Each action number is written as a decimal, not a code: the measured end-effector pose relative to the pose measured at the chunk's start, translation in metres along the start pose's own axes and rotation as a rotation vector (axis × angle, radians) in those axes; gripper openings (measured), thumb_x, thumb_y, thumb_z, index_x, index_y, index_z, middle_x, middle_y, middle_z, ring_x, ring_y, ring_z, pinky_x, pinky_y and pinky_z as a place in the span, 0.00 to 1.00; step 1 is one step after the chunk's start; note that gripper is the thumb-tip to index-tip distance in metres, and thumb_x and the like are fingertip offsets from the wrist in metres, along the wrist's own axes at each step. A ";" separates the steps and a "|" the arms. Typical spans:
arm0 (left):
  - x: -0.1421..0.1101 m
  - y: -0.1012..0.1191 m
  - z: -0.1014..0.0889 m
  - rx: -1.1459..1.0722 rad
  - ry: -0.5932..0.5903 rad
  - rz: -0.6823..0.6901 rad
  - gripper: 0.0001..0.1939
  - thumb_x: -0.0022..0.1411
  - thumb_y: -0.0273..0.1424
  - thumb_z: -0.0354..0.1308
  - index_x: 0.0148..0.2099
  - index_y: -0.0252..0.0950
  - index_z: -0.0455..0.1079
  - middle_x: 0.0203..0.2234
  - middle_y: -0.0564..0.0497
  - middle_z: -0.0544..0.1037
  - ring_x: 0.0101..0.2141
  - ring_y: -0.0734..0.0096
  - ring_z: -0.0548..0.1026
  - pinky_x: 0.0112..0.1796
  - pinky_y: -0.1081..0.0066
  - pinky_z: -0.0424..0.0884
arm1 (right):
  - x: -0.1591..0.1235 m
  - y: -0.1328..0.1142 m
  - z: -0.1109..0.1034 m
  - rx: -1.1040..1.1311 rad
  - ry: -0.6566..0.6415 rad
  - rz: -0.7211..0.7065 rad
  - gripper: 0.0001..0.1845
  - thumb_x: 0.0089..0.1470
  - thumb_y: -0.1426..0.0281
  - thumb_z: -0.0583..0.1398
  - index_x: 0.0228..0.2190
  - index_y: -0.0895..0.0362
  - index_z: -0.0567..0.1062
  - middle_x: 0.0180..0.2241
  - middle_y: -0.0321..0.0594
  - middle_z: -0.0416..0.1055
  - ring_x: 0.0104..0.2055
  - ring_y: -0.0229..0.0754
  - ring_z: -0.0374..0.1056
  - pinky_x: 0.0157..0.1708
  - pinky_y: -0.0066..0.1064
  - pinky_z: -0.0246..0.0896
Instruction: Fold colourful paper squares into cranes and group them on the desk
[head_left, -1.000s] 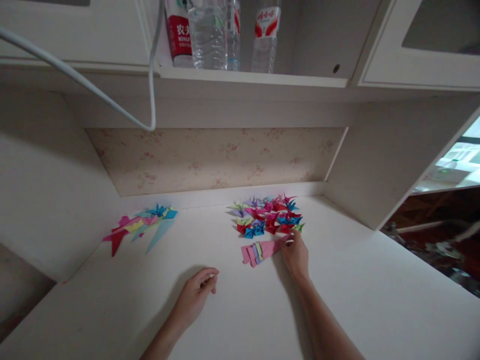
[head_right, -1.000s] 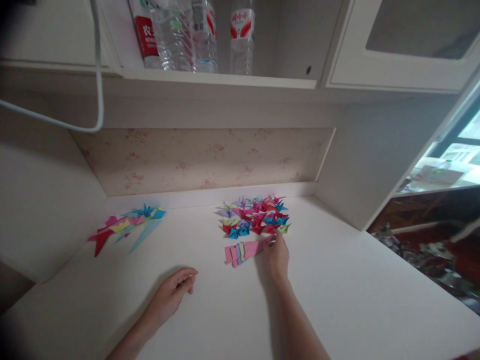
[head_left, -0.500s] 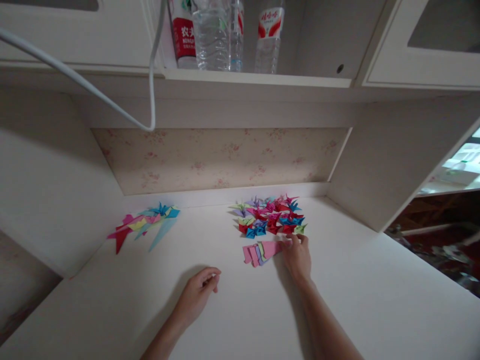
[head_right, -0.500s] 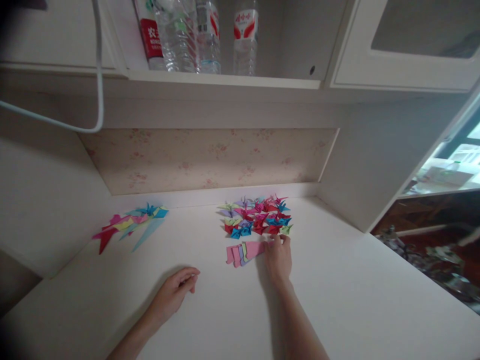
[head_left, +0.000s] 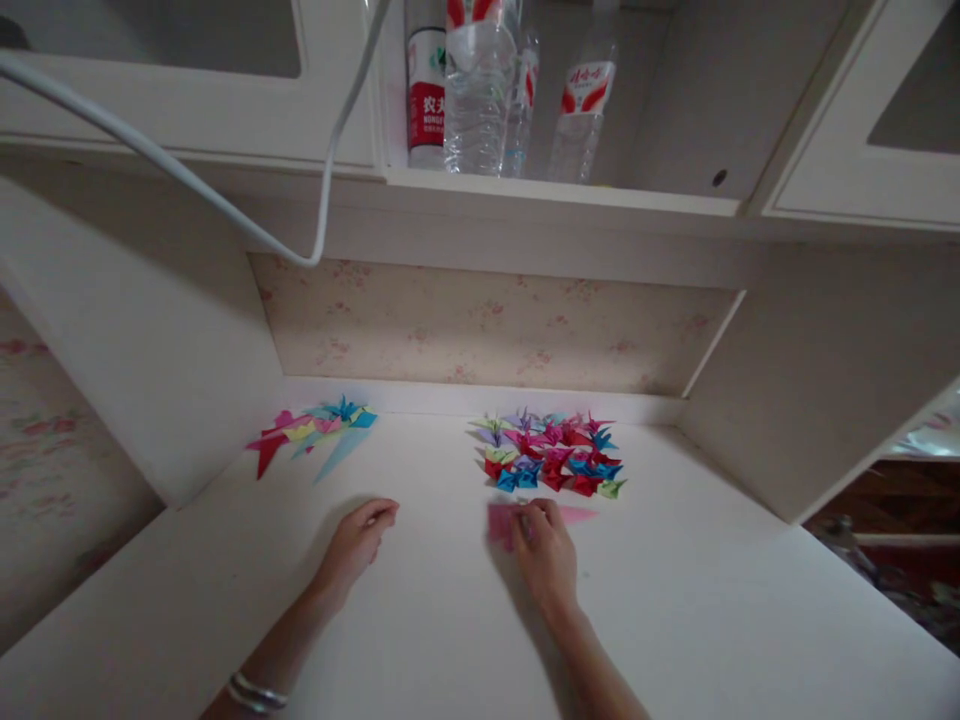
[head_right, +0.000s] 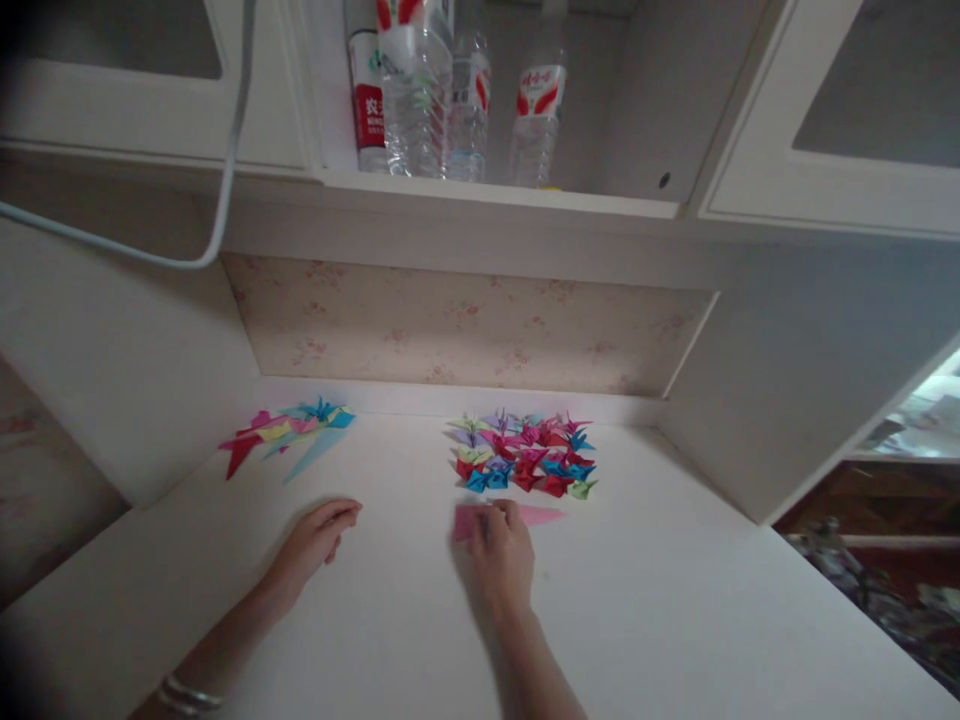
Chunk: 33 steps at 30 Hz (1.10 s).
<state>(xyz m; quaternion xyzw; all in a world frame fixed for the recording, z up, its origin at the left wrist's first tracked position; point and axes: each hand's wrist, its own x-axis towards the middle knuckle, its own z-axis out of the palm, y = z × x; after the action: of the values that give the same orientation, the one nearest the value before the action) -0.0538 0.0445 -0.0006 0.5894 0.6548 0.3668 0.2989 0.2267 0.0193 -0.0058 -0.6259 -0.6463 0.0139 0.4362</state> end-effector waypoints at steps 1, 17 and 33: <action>0.013 0.000 -0.007 0.219 0.057 0.058 0.19 0.60 0.40 0.46 0.42 0.36 0.73 0.26 0.52 0.77 0.21 0.71 0.72 0.21 0.74 0.67 | -0.006 -0.010 0.006 0.030 -0.039 -0.043 0.09 0.56 0.67 0.55 0.31 0.54 0.75 0.38 0.43 0.71 0.37 0.43 0.68 0.36 0.31 0.60; 0.099 -0.020 -0.055 0.854 0.105 -0.032 0.16 0.59 0.24 0.45 0.47 0.26 0.68 0.40 0.31 0.75 0.43 0.48 0.73 0.41 0.54 0.69 | -0.022 -0.034 0.014 0.230 -0.518 -0.106 0.09 0.51 0.75 0.56 0.27 0.54 0.75 0.25 0.34 0.73 0.27 0.36 0.67 0.27 0.24 0.51; -0.002 0.032 0.013 0.022 -0.009 0.036 0.18 0.60 0.36 0.48 0.49 0.35 0.70 0.39 0.48 0.80 0.37 0.66 0.78 0.34 0.73 0.72 | -0.019 -0.038 0.018 0.786 -0.488 0.237 0.14 0.54 0.59 0.59 0.32 0.57 0.76 0.22 0.34 0.66 0.22 0.35 0.57 0.21 0.25 0.50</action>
<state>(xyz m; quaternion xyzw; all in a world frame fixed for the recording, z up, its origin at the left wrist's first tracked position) -0.0247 0.0455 0.0186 0.6059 0.6467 0.3623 0.2888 0.1828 0.0047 -0.0055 -0.4614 -0.5999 0.4534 0.4707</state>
